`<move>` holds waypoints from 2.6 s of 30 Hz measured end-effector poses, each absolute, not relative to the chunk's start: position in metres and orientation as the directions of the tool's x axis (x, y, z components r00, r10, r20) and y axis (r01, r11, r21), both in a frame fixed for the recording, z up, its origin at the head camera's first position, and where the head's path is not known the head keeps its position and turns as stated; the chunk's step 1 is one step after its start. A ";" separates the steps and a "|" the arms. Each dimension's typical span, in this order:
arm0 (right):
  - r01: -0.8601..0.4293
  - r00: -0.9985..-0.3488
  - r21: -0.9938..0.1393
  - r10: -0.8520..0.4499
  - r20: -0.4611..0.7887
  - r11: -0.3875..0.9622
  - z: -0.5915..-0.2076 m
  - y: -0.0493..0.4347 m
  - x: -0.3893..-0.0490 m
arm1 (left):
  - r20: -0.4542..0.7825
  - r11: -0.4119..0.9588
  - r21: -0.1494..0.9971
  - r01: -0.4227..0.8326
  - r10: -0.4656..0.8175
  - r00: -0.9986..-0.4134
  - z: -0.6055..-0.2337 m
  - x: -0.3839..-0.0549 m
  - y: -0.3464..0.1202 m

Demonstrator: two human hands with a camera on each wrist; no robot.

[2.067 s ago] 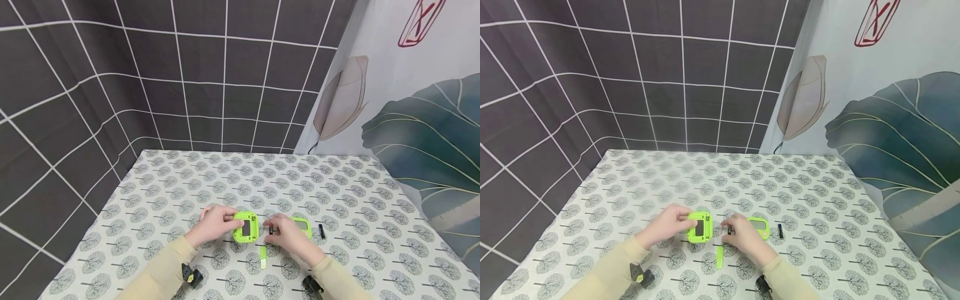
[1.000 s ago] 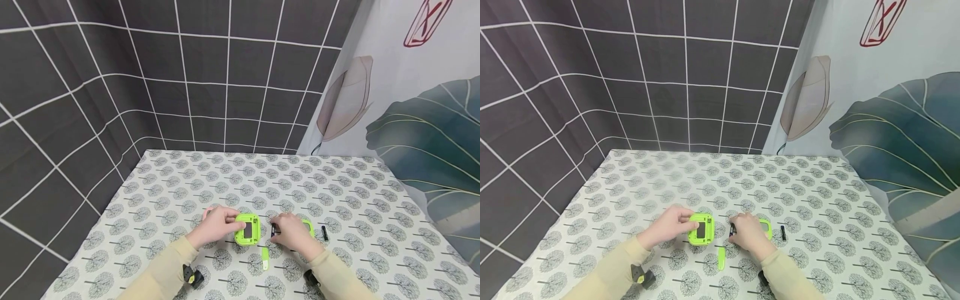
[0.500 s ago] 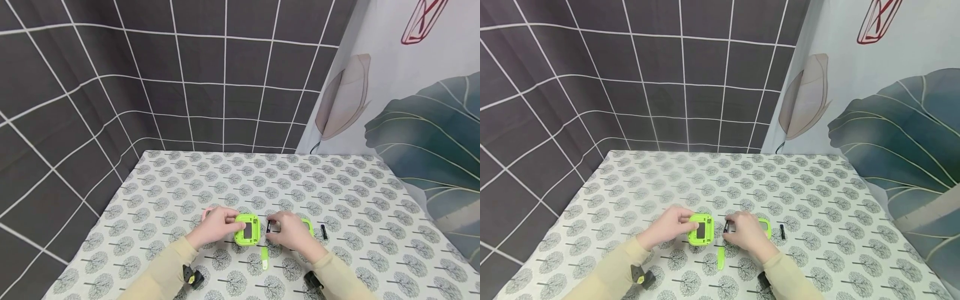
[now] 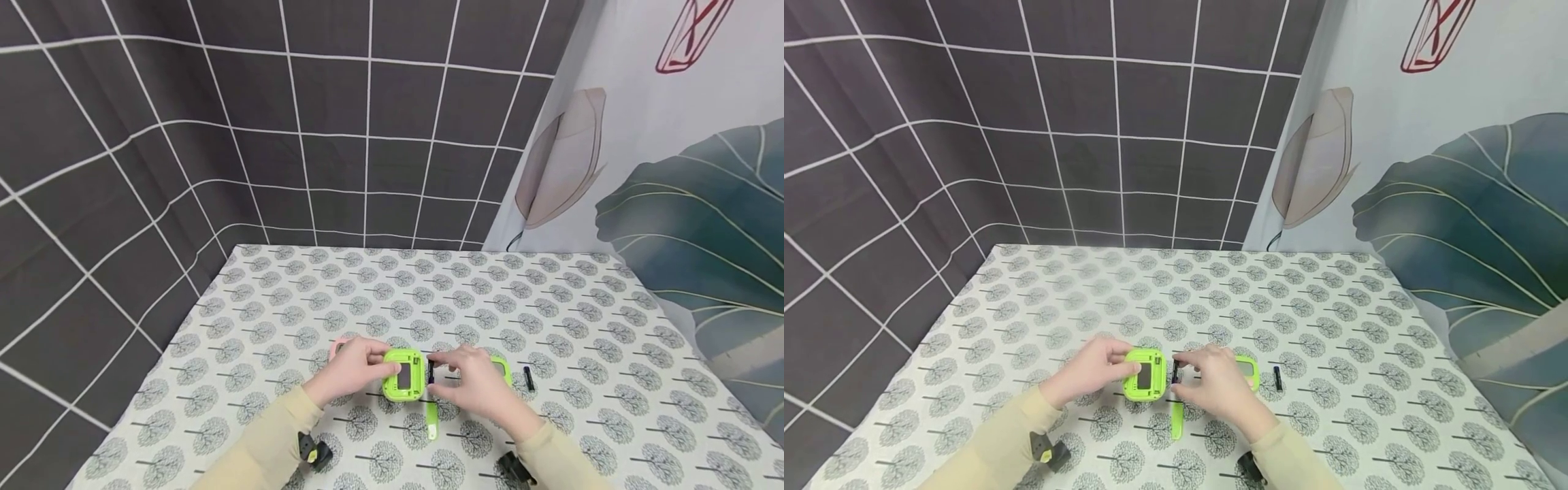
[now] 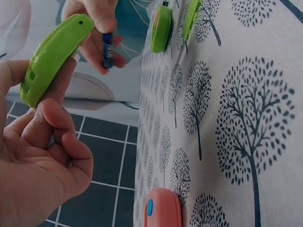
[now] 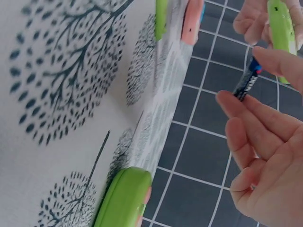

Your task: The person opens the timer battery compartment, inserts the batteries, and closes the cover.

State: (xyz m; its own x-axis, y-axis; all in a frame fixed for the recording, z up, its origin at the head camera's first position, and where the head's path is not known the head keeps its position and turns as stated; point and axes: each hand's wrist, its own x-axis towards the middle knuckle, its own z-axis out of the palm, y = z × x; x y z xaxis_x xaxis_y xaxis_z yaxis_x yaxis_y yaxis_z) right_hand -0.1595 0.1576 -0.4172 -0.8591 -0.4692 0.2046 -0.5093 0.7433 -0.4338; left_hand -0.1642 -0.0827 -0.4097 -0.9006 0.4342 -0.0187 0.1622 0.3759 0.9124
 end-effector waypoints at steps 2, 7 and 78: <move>-0.539 -0.841 -0.434 -0.485 0.238 0.722 -0.415 0.158 -0.156 | -0.023 0.370 0.916 0.156 0.436 -0.900 -0.410 -0.164 -0.082; -0.592 -0.806 -0.437 -0.493 0.329 0.677 -0.411 0.157 -0.149 | -0.022 0.369 0.916 0.156 0.435 -0.900 -0.409 -0.164 -0.081; -0.630 -0.774 -0.488 -0.535 0.338 0.604 -0.404 0.147 -0.136 | -0.034 0.352 0.920 0.173 0.511 -0.859 -0.407 -0.159 -0.085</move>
State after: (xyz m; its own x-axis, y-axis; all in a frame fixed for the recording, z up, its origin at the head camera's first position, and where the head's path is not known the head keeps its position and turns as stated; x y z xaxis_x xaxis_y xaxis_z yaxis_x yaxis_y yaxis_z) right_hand -0.1362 0.1474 -0.4044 -0.7743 -0.5351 0.3378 -0.6302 0.6039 -0.4880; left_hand -0.1594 -0.0850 -0.4073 -0.8590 0.5108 -0.0341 0.1729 0.3522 0.9198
